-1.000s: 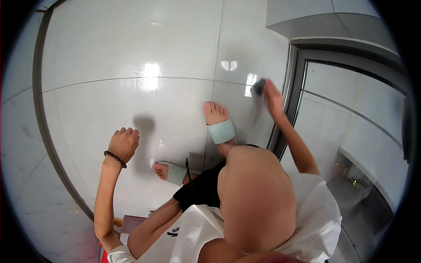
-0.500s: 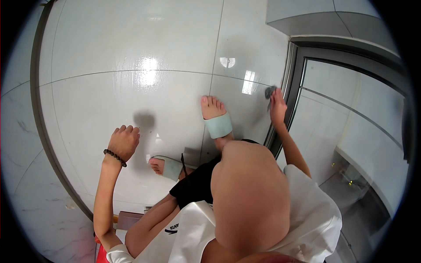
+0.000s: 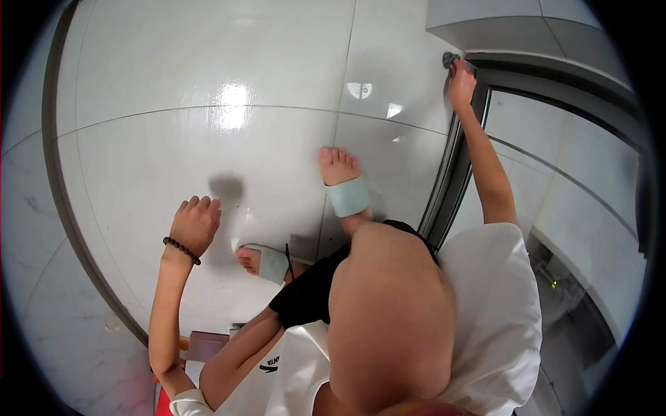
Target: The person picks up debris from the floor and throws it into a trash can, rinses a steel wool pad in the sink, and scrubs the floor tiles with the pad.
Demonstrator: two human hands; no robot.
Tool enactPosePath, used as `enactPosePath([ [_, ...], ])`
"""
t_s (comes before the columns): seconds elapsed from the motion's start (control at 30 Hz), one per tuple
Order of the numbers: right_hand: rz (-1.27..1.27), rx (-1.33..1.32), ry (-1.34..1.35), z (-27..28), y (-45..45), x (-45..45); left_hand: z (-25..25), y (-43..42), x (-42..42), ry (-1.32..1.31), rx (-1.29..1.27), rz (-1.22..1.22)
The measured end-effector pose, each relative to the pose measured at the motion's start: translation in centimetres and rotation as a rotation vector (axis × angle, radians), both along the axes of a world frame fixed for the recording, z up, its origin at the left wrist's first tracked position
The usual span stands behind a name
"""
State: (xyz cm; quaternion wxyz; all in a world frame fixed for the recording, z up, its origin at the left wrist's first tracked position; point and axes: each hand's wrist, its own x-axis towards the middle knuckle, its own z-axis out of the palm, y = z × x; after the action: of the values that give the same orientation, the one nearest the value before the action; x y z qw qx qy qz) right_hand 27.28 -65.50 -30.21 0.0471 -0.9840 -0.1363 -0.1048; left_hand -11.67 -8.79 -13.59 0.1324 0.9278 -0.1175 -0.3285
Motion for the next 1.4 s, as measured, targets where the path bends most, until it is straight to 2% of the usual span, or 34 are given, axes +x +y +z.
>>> enactPosePath([
  [0.1,-0.069,-0.010,-0.042,0.9,2.2,0.0,0.2,-0.1,0.0,-0.033,-0.011,0.046],
  [0.27,-0.004,0.187,0.090,3.0,5.0,-9.7,0.0,0.0,-0.1,0.016,-0.012,0.063],
  [0.4,0.349,0.203,0.122,2.7,5.6,-18.5,-1.0,0.5,-0.6,0.062,-0.011,0.004],
  [0.43,0.343,0.208,0.211,4.0,6.4,-19.5,-1.0,0.3,-0.6,0.061,-0.014,0.002],
  [0.47,0.341,0.206,0.210,4.6,6.2,-18.9,-1.0,0.2,-0.6,0.057,-0.007,-0.004],
  [0.53,0.564,0.190,0.278,4.8,5.0,-16.1,-1.2,0.4,-0.5,0.049,0.006,-0.008],
  [0.57,0.567,0.187,0.260,4.5,4.2,-14.3,-1.6,0.6,-0.5,0.032,0.020,-0.015],
  [0.63,0.497,0.158,0.126,3.0,3.4,-9.9,-1.8,0.6,-0.9,0.025,0.033,-0.014],
  [0.7,0.328,0.249,0.034,2.3,4.7,-5.5,-1.5,0.6,-0.5,0.025,0.049,-0.024],
  [0.8,0.292,0.177,-0.031,1.6,6.6,-0.9,-1.5,0.7,-0.7,0.012,0.042,-0.012],
  [0.83,0.241,0.180,-0.025,1.4,7.5,-1.1,-1.4,0.7,-0.8,0.018,0.041,-0.001],
  [0.93,0.329,0.223,0.024,0.6,10.0,-6.8,-1.3,0.6,-0.6,0.028,0.043,0.026],
  [1.07,0.726,0.267,0.243,3.0,13.0,-15.6,-1.1,0.4,-0.5,0.048,0.031,0.022],
  [1.17,0.863,0.243,0.298,3.7,13.8,-14.8,-1.3,0.6,-0.6,0.033,0.022,0.006],
  [1.27,0.653,0.265,0.148,1.1,11.5,-10.2,-1.0,0.4,-0.7,0.008,0.017,0.010],
  [1.4,0.303,0.265,0.002,1.2,11.0,-1.7,0.1,0.0,-0.2,-0.042,0.021,0.050],
])
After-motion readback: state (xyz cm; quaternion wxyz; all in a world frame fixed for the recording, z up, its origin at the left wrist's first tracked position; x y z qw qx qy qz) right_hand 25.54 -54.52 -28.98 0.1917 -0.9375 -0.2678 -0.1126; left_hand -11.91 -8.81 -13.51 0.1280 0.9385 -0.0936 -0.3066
